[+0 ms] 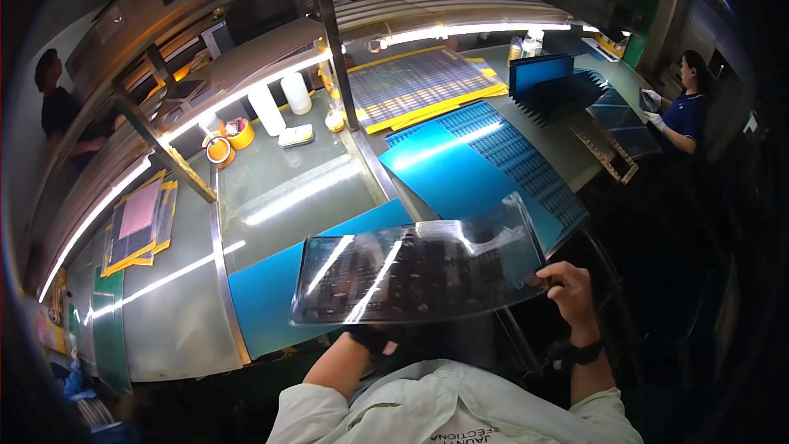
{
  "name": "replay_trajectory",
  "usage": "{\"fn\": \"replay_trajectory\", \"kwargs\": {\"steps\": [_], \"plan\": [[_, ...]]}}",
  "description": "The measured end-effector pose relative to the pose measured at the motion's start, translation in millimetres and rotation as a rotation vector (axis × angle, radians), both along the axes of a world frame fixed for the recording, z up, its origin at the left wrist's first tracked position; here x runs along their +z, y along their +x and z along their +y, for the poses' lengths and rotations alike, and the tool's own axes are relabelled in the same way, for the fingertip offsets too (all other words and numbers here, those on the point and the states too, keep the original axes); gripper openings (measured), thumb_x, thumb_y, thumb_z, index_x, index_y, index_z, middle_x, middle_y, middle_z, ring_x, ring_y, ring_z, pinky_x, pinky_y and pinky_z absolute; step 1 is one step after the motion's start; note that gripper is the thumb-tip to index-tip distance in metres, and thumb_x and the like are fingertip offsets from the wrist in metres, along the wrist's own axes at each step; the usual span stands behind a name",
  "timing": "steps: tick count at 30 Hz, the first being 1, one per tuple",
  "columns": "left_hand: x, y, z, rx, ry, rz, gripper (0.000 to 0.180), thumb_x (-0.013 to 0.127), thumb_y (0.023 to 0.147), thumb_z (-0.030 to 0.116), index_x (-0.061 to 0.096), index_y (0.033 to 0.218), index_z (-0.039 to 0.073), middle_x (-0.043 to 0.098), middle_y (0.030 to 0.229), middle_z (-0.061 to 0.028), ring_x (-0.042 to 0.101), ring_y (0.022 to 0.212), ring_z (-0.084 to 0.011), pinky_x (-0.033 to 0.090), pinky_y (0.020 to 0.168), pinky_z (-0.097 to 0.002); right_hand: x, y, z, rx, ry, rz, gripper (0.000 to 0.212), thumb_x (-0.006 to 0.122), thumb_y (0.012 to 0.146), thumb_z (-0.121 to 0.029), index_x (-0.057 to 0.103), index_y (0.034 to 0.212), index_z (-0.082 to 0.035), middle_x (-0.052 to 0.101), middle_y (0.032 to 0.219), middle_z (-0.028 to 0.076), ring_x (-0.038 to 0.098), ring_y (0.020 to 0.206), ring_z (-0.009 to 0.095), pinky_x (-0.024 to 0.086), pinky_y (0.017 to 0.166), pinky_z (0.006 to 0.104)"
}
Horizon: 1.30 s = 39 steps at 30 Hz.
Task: Inspecting and organizing large flat panels on an industrial workstation.
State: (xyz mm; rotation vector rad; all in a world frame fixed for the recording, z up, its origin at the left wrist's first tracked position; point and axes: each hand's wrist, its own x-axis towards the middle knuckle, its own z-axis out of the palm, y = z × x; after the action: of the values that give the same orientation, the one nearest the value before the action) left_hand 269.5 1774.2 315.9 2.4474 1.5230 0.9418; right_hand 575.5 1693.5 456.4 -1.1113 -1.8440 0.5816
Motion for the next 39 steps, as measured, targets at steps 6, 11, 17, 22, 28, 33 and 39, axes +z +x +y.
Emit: {"fn": "replay_trajectory", "kwargs": {"steps": [6,11,17,22,28,33,39], "plan": [[37.5,-130.5,-55.7,0.243,-0.471,-1.177,0.052,0.046,0.092,0.042,0.045,0.127,0.005,0.050,0.122,-0.0143,0.048,0.112,-0.0274,0.039,0.091,-0.0448,-66.1,-41.7,33.8,-0.055,-0.661,0.440,0.028,0.056,0.085,0.000,0.053,0.112,0.003,0.064,0.079,0.010,0.057,0.059,0.010,0.047,0.054,0.0216],[41.3,-223.6,-119.5,0.367,-0.493,-1.933,0.047,0.048,0.092,0.040,0.050,0.121,0.003,0.059,0.113,-0.0120,0.057,0.102,-0.0244,0.047,0.084,-0.0415,-122.9,-95.9,70.8,-0.041,-0.807,0.645,0.009,0.059,0.084,-0.001,0.052,0.088,0.004,0.062,0.076,0.011,0.065,0.063,0.016,0.054,0.055,0.0269],[53.4,-232.3,-158.6,0.878,-0.640,-1.126,0.023,0.056,0.090,0.024,0.060,0.095,0.001,0.064,0.081,-0.0076,0.062,0.063,-0.0155,0.049,0.047,-0.0263,-134.4,-126.0,83.8,-0.084,-0.717,0.511,0.007,0.059,0.084,-0.004,0.055,0.083,0.002,0.062,0.074,0.010,0.063,0.061,0.014,0.052,0.055,0.0250],[39.1,-254.5,-153.5,1.063,-0.516,-0.529,0.030,0.060,0.088,0.021,0.051,0.066,0.003,0.054,0.059,-0.0035,0.047,0.041,-0.0080,0.037,0.034,-0.0218,-135.4,-127.6,84.0,-0.216,-0.378,0.003,0.009,0.065,0.076,-0.007,0.057,0.074,-0.003,0.058,0.071,0.009,0.057,0.063,0.021,0.044,0.058,0.0336],[18.4,-269.8,-154.3,0.951,-0.466,-0.875,0.020,0.060,0.089,0.018,0.056,0.079,0.001,0.055,0.065,-0.0013,0.043,0.042,-0.0048,0.032,0.038,-0.0187,-135.4,-123.9,77.3,-0.288,-0.335,-0.238,0.017,0.067,0.074,-0.013,0.052,0.070,-0.006,0.053,0.070,0.007,0.055,0.066,0.026,0.043,0.059,0.0372],[6.3,-271.5,-165.2,0.980,-0.494,-0.912,0.014,0.058,0.089,0.014,0.057,0.088,0.001,0.057,0.069,-0.0014,0.050,0.047,-0.0060,0.035,0.041,-0.0171,-134.4,-121.4,74.9,-0.278,-0.316,-0.282,0.017,0.067,0.074,-0.013,0.052,0.070,-0.007,0.053,0.071,0.006,0.054,0.071,0.026,0.043,0.062,0.0381],[-3.7,-271.1,-174.5,1.078,-0.445,-1.048,0.012,0.060,0.088,0.009,0.055,0.093,0.000,0.057,0.074,-0.0040,0.058,0.056,-0.0106,0.048,0.049,-0.0196,-133.1,-123.1,74.3,-0.266,-0.294,-0.327,0.017,0.067,0.073,-0.015,0.053,0.071,-0.007,0.054,0.074,0.008,0.054,0.076,0.029,0.043,0.065,0.0397]]}}
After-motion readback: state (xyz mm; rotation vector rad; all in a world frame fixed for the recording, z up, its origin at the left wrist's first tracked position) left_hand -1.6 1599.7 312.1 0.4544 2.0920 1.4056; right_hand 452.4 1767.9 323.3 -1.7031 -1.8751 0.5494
